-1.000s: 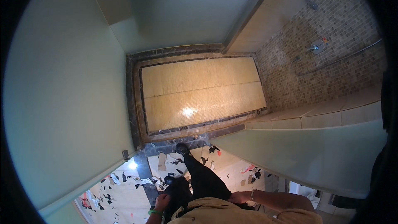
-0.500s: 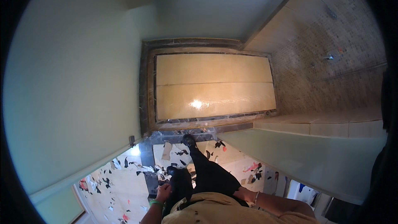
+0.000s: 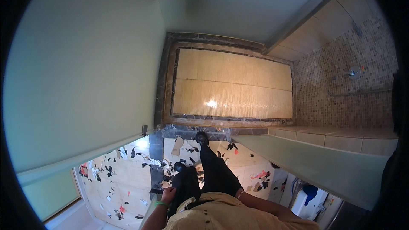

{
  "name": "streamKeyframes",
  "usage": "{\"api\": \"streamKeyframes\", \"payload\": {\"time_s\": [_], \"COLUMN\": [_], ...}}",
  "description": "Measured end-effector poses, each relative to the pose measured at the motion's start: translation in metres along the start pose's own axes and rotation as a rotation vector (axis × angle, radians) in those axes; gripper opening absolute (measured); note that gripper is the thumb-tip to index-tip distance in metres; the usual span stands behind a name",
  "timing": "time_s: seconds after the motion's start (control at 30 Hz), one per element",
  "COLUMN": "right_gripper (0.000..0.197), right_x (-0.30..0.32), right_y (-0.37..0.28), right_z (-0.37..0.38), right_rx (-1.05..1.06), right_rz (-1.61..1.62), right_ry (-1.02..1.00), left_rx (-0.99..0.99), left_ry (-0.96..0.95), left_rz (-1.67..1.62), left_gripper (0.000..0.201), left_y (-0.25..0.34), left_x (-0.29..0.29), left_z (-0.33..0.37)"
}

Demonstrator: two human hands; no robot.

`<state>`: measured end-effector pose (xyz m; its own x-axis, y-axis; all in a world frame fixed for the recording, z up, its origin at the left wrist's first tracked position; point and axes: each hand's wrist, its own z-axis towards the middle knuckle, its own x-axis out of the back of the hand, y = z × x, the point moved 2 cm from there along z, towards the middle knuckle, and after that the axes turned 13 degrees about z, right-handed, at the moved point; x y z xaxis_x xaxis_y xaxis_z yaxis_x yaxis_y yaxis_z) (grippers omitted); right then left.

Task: The person folds several white towels in a bathroom. They pick up each towel, fold it into a neat rectangle, and place it on a wall-mounted towel rack. The person handles the towels one at a time and arranges them in a stack on the rack.

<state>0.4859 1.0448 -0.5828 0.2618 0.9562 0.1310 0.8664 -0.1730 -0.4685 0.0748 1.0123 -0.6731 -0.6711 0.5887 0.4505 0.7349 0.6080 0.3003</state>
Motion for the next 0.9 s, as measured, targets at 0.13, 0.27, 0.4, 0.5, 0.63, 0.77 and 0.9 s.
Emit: {"api": "streamKeyframes", "payload": {"time_s": [0.13, 0.27, 0.4, 0.5, 0.63, 0.77, 0.9], "right_gripper": [0.029, 0.029, 0.029, 0.029, 0.029, 0.026, 0.024], "right_x": [-0.002, -0.01, -0.01, -0.009, -0.006, 0.007, 0.036], "right_y": [0.014, 0.027, 0.033, 0.035, 0.028, 0.004, -0.026], "right_z": [-0.021, -0.042, -0.049, -0.051, -0.037, -0.039, -0.073], "right_rx": [-0.022, -0.062, -0.071, -0.056, -0.013, 0.205, 0.537], "right_rz": [-0.064, -0.113, -0.178, -0.254, -0.375, -0.3, -0.202], "right_ry": [-0.066, -0.112, -0.135, -0.152, -0.184, -0.037, 0.164], "left_rx": [-0.009, -0.032, 0.001, 0.033, 0.08, 0.01, -0.016], "left_ry": [0.028, 0.069, 0.047, 0.046, 0.036, 0.069, 0.071], "left_rz": [-0.059, -0.075, -0.052, -0.112, -0.106, -0.003, 0.002], "left_gripper": [0.034, 0.033, 0.033, 0.034, 0.035, 0.034, 0.032], "left_y": [0.044, 0.024, 0.03, 0.025, 0.009, 0.033, 0.006], "left_x": [0.023, 0.007, 0.016, 0.015, 0.014, 0.04, 0.027], "left_z": [-0.028, -0.017, -0.02, -0.023, -0.017, -0.026, -0.009]}}
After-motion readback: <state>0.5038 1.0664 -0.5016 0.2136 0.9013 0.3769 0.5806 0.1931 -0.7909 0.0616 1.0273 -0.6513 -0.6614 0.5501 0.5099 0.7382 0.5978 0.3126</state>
